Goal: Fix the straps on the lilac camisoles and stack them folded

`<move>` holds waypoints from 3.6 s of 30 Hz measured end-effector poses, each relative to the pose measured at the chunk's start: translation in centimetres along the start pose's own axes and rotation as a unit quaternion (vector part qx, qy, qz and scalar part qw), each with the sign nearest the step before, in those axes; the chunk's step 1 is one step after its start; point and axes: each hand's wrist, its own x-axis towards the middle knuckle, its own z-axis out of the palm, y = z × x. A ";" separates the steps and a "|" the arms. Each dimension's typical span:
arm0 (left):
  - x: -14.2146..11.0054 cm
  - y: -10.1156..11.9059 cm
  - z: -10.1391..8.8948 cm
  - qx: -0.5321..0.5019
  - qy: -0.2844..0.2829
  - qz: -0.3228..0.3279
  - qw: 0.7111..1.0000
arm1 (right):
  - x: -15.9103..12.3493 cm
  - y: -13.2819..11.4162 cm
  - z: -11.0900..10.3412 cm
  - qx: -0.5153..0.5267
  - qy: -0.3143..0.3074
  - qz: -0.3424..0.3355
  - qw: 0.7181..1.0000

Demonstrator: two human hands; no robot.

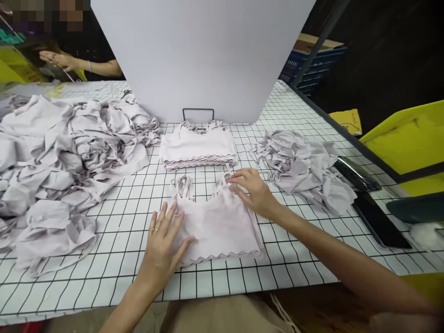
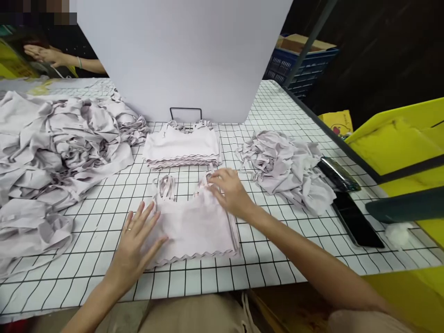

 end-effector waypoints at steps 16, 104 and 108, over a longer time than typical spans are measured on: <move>15.8 4.1 4.5 -0.610 -0.175 -0.365 0.681 | 1.2 -1.1 1.6 0.115 0.096 0.078 0.986; 10.6 5.9 0.8 -0.471 0.062 -0.238 0.847 | 1.9 -3.2 -1.6 0.292 0.008 -0.062 0.954; 9.9 5.6 0.8 -0.381 0.072 -0.126 0.913 | 2.2 -4.0 -2.3 0.385 -0.061 0.022 0.921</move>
